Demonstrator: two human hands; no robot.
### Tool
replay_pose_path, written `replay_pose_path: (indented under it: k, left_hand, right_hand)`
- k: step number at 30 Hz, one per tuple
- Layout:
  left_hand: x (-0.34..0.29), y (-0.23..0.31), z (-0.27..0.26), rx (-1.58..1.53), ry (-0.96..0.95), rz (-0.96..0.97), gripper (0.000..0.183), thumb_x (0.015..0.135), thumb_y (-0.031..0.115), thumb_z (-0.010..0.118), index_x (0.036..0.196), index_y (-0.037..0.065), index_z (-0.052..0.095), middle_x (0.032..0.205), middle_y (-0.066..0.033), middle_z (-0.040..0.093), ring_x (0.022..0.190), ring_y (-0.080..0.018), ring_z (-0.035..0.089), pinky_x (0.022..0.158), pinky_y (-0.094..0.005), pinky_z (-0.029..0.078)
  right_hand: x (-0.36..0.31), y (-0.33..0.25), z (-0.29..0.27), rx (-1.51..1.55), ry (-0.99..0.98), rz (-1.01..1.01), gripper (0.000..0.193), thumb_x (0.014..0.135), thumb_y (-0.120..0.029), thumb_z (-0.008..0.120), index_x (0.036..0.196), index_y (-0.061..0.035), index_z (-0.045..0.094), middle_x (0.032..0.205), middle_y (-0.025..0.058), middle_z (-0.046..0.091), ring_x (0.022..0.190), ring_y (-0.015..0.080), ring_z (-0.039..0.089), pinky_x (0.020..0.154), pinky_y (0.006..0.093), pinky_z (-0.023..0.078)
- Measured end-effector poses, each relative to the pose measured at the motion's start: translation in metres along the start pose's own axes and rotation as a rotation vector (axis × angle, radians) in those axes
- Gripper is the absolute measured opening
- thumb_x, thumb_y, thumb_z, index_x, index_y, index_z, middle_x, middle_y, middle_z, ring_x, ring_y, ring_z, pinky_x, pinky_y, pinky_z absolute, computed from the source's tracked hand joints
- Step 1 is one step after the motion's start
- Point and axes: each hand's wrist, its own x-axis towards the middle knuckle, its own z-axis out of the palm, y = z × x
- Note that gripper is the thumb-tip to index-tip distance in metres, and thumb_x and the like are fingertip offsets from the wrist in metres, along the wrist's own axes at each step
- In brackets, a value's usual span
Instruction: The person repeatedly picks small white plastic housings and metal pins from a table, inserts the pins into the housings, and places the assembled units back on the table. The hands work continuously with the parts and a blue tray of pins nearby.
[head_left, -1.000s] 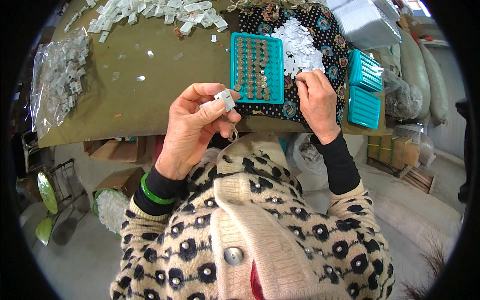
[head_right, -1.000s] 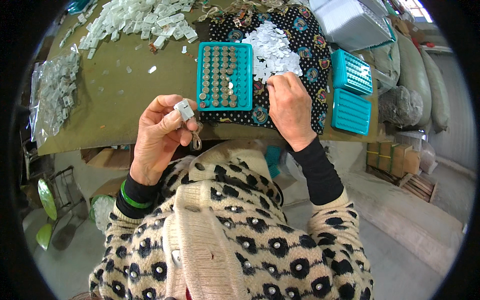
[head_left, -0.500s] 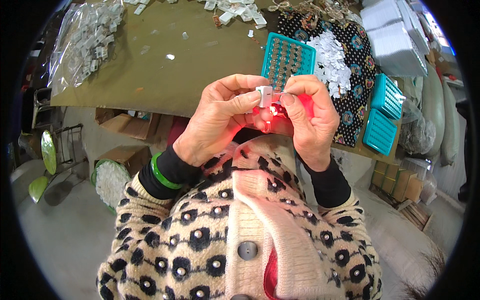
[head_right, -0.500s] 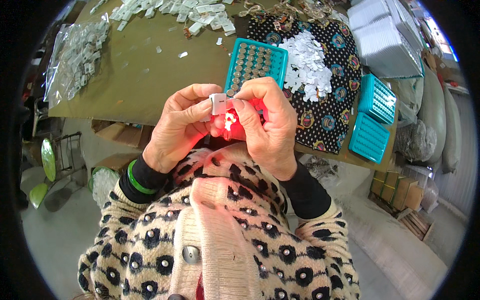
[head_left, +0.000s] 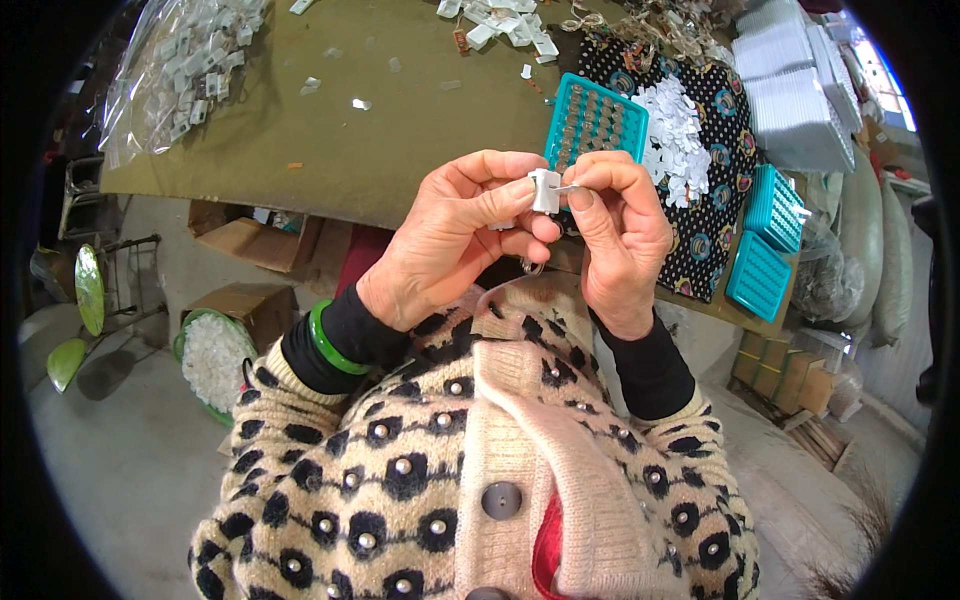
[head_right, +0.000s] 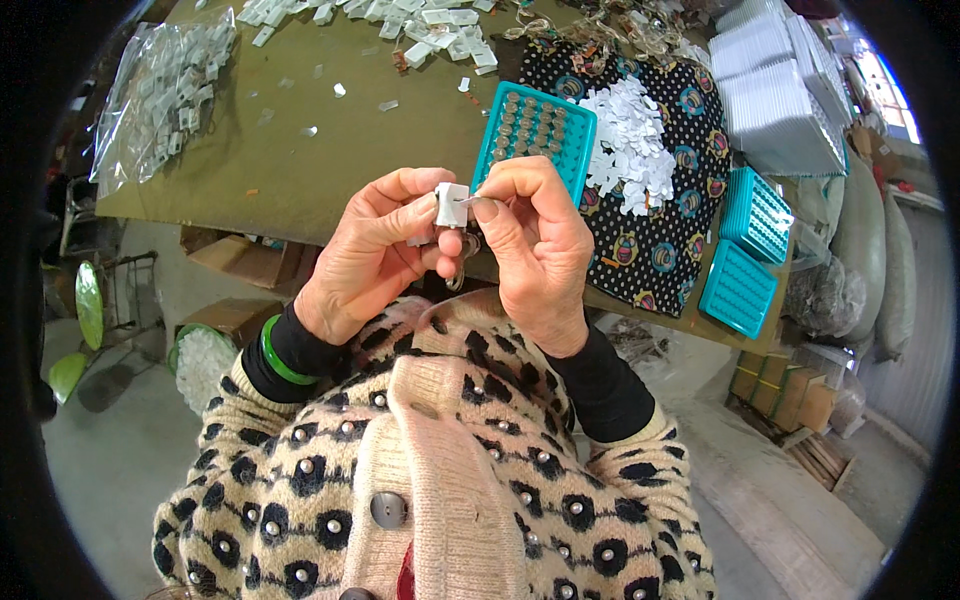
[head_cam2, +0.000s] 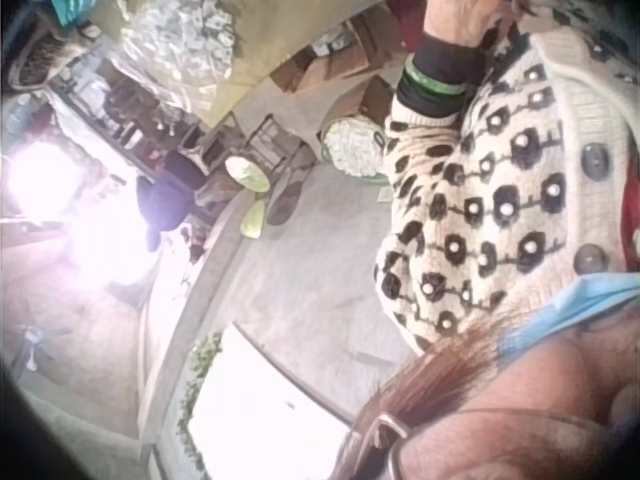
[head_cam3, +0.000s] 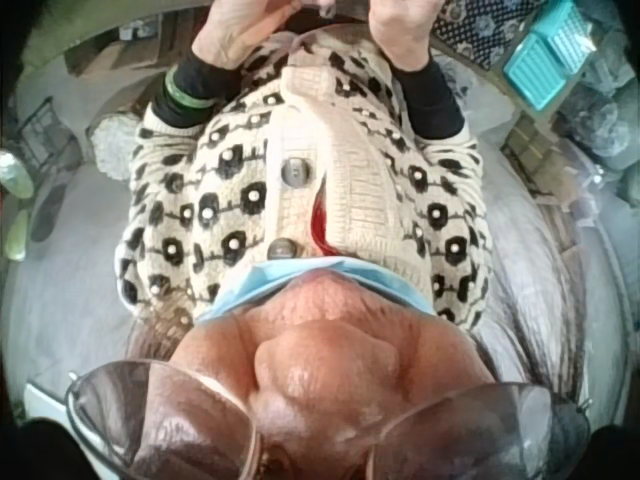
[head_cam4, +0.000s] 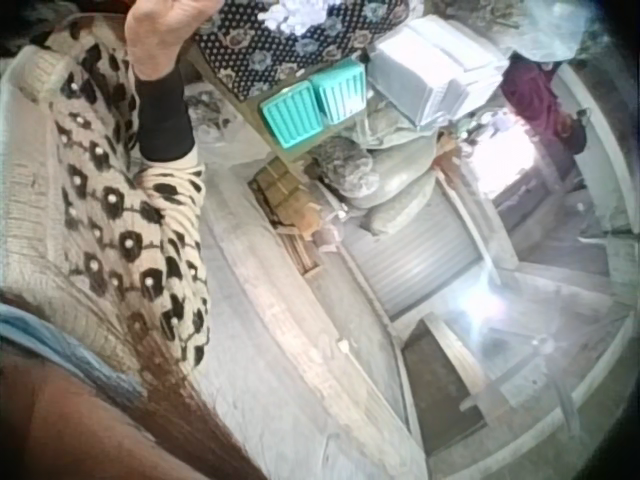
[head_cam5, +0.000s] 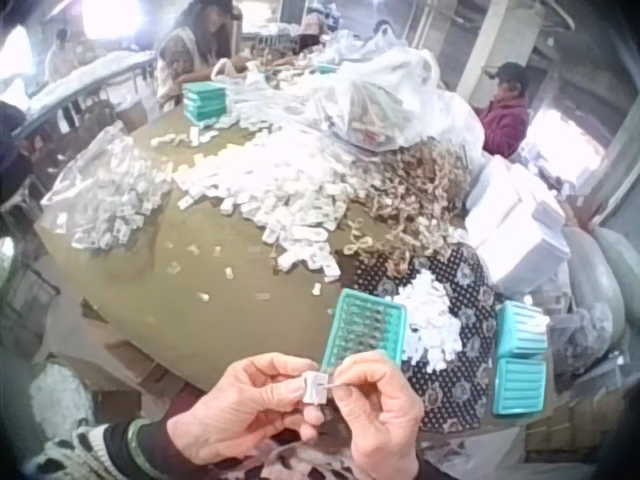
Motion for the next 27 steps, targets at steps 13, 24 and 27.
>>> replay_pose_path:
  k: [13, 24, 27]
  left_hand:
    - [-0.003, 0.000, -0.007, 0.053, 0.033, 0.047, 0.023, 0.092, 0.009, 0.066, 0.113, 0.001, 0.062, 0.100, -0.0111, 0.068, 0.085, -0.0222, 0.070, 0.077, -0.0366, 0.062]
    - [-0.004, 0.003, -0.008, 0.118, 0.074, 0.040, 0.019, 0.093, 0.008, 0.064, 0.111, 0.001, 0.063, 0.093, -0.0113, 0.069, 0.077, -0.0218, 0.071, 0.073, -0.0344, 0.062]
    - [-0.005, 0.003, -0.009, 0.127, 0.086, 0.016, 0.018, 0.093, 0.007, 0.064, 0.110, 0.001, 0.063, 0.093, -0.0112, 0.069, 0.077, -0.0211, 0.070, 0.073, -0.0345, 0.062]
  right_hand:
    - [0.006, -0.003, 0.005, -0.205, -0.056, -0.046, 0.008, 0.088, 0.003, 0.063, 0.092, -0.0017, 0.059, 0.093, 0.0057, 0.055, 0.078, 0.0138, 0.054, 0.070, 0.0262, 0.047]
    - [0.017, -0.008, 0.004, -0.419, -0.099, -0.198, 0.011, 0.079, 0.005, 0.064, 0.086, -0.0012, 0.059, 0.086, 0.0116, 0.059, 0.074, 0.0241, 0.060, 0.067, 0.0318, 0.049]
    - [0.019, -0.009, 0.004, -0.508, -0.146, -0.255, 0.011, 0.078, 0.007, 0.062, 0.084, -0.0005, 0.057, 0.086, 0.0123, 0.058, 0.073, 0.0257, 0.059, 0.066, 0.0331, 0.049]
